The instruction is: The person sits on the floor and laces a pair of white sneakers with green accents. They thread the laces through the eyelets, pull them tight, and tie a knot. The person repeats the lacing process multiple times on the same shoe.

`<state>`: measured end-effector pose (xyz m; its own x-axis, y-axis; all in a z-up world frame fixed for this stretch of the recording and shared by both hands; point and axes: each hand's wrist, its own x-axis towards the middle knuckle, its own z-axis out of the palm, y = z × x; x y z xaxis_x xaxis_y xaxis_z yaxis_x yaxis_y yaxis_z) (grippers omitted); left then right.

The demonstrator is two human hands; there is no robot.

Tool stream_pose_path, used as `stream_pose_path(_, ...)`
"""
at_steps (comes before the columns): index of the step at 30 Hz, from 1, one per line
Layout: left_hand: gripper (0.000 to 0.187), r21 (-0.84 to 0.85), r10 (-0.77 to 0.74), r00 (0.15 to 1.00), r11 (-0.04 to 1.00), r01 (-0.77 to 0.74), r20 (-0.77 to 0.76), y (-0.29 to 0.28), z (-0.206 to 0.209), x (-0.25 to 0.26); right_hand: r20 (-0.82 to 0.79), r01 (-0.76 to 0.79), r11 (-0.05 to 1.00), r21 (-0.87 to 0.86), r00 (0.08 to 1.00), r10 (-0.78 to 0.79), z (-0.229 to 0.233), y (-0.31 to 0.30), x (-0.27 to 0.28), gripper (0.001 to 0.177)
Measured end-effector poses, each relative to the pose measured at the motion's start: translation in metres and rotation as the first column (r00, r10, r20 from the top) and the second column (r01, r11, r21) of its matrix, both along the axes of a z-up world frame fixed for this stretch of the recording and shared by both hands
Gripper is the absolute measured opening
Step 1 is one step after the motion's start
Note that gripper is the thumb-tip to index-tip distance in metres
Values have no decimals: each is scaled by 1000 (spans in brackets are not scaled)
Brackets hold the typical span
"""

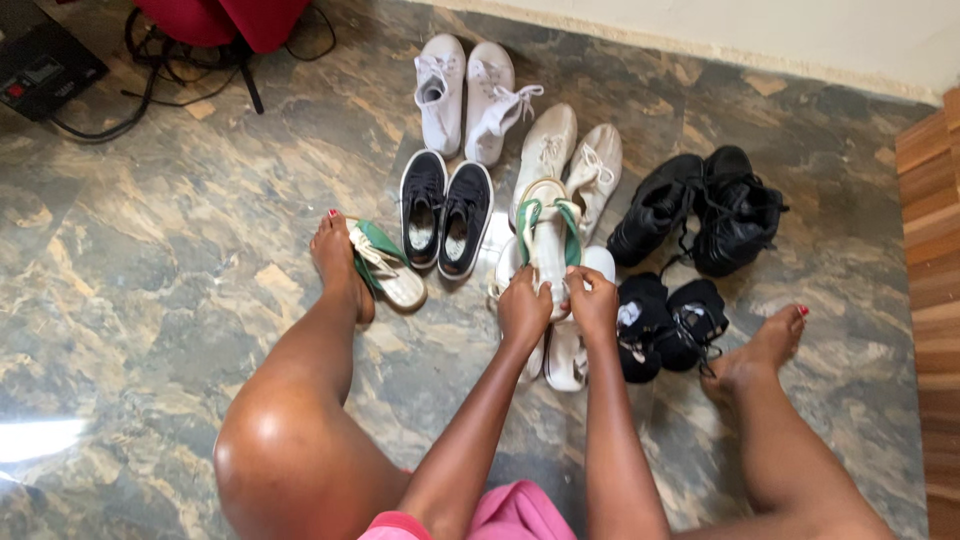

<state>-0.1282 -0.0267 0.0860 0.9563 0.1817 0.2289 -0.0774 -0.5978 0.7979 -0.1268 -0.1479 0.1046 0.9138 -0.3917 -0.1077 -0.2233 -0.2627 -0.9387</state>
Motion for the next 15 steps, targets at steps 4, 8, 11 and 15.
stream_pose_path(4, 38, -46, 34, 978, 998, -44, -207, 5, 2, -53, -53, 24, 991, -135, 998, -31, 3, 4, -44, 27)
stream_pose_path(8, 32, -10, 13, 958, 1000, -17, -285, 13, 3, -87, -129, -78, 961, -264, 991, 44, -8, -9, -58, 25)
stream_pose_path(11, 27, 61, -46, 900, 995, 81, -434, 27, 4, -92, -342, -251, 953, -170, 922, 182, -15, -27, -61, 24)
stream_pose_path(15, 21, 132, -103, 833, 970, 206, -544, 38, 5, -85, -568, -456, 890, 31, 725, 391, -15, -52, -56, 25)
